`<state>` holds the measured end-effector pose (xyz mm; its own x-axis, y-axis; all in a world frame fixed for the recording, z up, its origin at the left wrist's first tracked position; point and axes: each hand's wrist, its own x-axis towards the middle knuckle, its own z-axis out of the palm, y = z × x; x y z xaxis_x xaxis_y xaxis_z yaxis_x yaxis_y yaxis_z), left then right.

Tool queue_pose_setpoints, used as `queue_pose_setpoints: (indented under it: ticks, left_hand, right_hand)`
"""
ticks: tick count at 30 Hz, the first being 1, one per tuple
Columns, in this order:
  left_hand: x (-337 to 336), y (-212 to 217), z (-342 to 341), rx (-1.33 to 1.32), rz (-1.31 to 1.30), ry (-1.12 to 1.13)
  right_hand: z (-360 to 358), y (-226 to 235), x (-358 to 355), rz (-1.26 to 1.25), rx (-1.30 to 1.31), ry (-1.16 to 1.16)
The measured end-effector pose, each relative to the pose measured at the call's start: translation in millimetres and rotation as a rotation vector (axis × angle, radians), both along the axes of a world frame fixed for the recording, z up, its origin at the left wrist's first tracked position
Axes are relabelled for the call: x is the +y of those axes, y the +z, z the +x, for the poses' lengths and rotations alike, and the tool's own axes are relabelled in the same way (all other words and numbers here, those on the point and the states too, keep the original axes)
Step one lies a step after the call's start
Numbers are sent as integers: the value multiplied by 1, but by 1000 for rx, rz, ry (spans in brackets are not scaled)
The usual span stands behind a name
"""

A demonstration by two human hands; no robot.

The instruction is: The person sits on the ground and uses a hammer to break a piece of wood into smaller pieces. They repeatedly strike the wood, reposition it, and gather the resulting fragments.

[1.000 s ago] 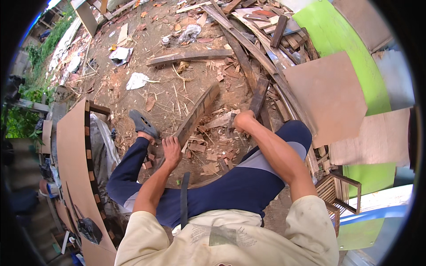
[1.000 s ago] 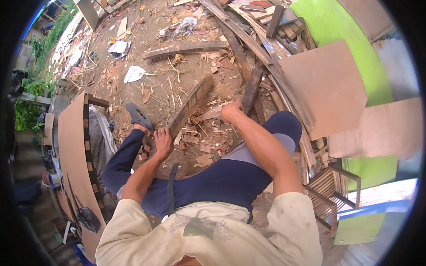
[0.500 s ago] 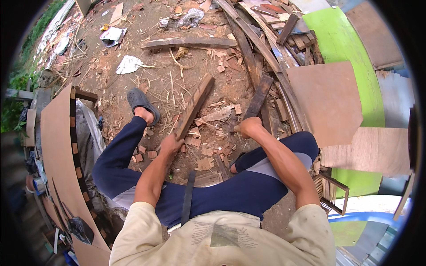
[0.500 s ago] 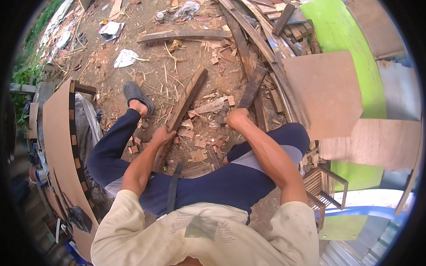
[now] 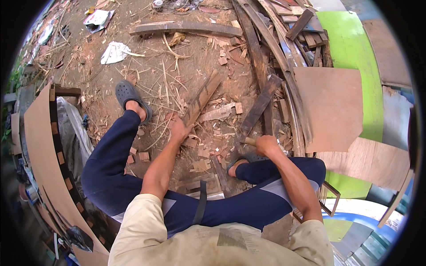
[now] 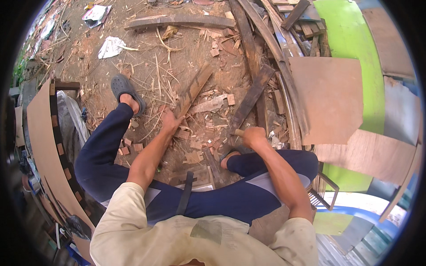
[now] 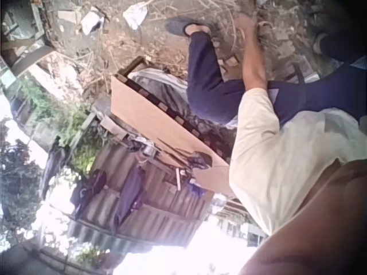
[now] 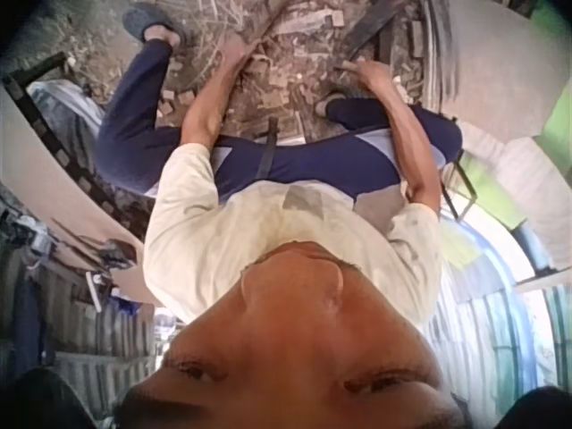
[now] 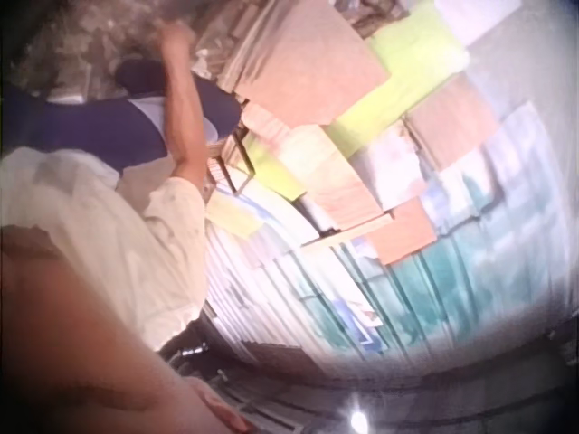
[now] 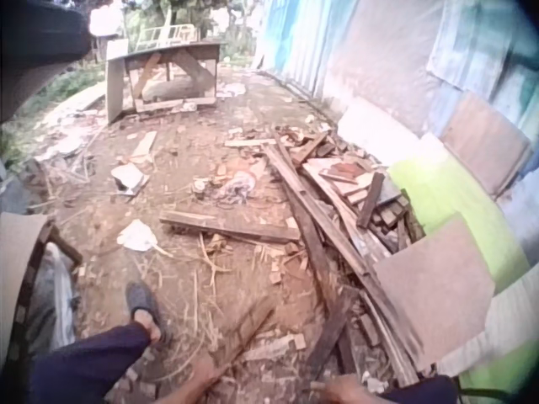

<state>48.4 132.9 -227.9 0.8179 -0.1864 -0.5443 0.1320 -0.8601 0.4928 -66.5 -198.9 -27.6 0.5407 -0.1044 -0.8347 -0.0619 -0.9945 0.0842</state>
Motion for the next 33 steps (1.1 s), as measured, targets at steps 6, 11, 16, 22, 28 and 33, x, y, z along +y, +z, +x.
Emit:
queue_pose_setpoints:
  ticks: [6, 11, 16, 22, 28, 33]
  left_hand:
    - [-40, 28, -30, -109, 126, -199]
    - [-63, 31, -52, -97, 198, -253]
    - [-59, 21, -44, -191, 199, -266]
    - [-74, 18, -31, -211, 60, -181]
    - [-77, -5, -33, -264, 28, -202]
    - [-75, -8, -34, -299, 67, -248]
  right_hand:
    - [2, -3, -8, 21, -23, 30]
    - [1, -9, -14, 36, -56, -15]
    - [-4, -10, -23, 88, -93, -96]
    - [2, 1, -30, 112, -86, -323]
    - [0, -11, -46, 399, -212, -762]
    - [19, -30, -46, 684, -312, -1234]
